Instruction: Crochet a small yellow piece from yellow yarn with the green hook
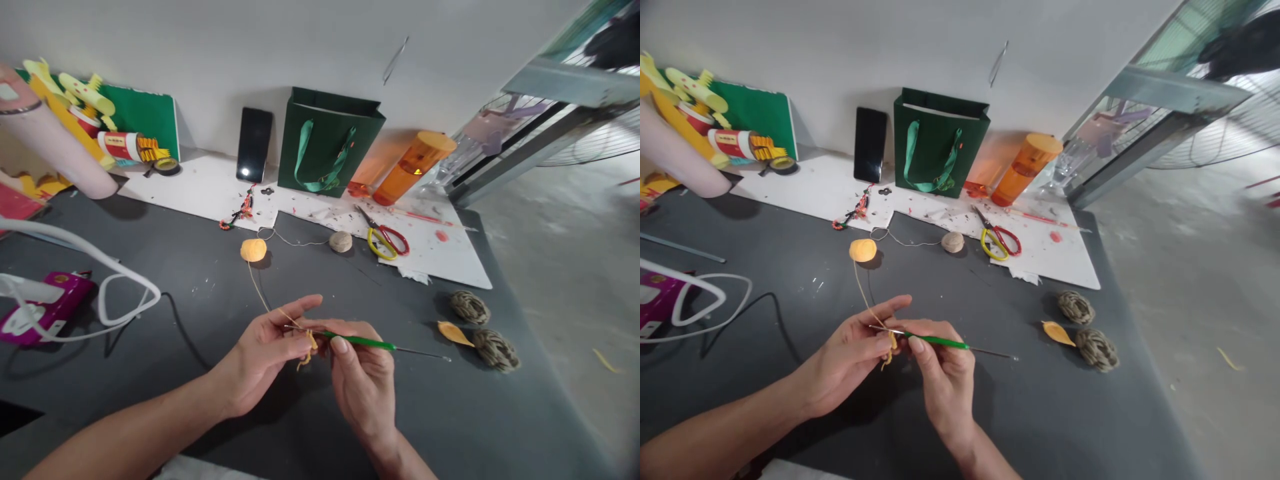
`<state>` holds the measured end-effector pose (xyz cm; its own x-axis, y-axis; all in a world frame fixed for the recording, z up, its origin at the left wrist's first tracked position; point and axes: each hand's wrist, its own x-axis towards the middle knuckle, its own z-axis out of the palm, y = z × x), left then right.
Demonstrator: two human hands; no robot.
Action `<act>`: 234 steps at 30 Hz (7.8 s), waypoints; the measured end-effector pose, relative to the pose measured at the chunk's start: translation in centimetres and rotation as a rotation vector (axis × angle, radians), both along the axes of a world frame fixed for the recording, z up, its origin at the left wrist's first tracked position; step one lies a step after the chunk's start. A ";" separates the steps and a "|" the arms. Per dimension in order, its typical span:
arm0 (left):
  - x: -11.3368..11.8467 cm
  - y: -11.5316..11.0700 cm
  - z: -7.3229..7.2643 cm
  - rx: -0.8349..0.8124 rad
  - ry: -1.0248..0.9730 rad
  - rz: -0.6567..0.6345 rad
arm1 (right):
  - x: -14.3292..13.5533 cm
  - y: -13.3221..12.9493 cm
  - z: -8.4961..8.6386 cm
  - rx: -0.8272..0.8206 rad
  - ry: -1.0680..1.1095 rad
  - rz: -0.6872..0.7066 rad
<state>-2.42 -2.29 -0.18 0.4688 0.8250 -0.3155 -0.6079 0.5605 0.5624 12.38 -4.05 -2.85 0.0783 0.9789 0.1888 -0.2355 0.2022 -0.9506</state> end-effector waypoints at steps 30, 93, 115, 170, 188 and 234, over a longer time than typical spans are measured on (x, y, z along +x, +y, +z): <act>0.1 0.1 0.0 -0.128 0.008 0.079 | -0.2 -0.3 0.5 0.145 -0.151 -0.116; -0.5 -0.7 0.3 0.342 0.553 0.092 | -0.5 0.3 0.7 -0.116 0.017 -0.005; -0.6 -1.0 0.3 0.608 0.673 0.183 | 0.0 0.8 1.7 -0.062 -0.035 0.091; -0.5 -0.2 -0.7 0.281 0.299 0.149 | 0.9 1.4 2.2 -0.281 -0.110 0.194; -0.2 0.2 0.0 0.148 0.192 0.100 | 1.0 1.8 2.0 -0.308 -0.087 0.159; 0.0 0.3 -0.5 0.040 0.196 0.161 | 0.3 0.5 2.2 0.161 -0.361 -0.034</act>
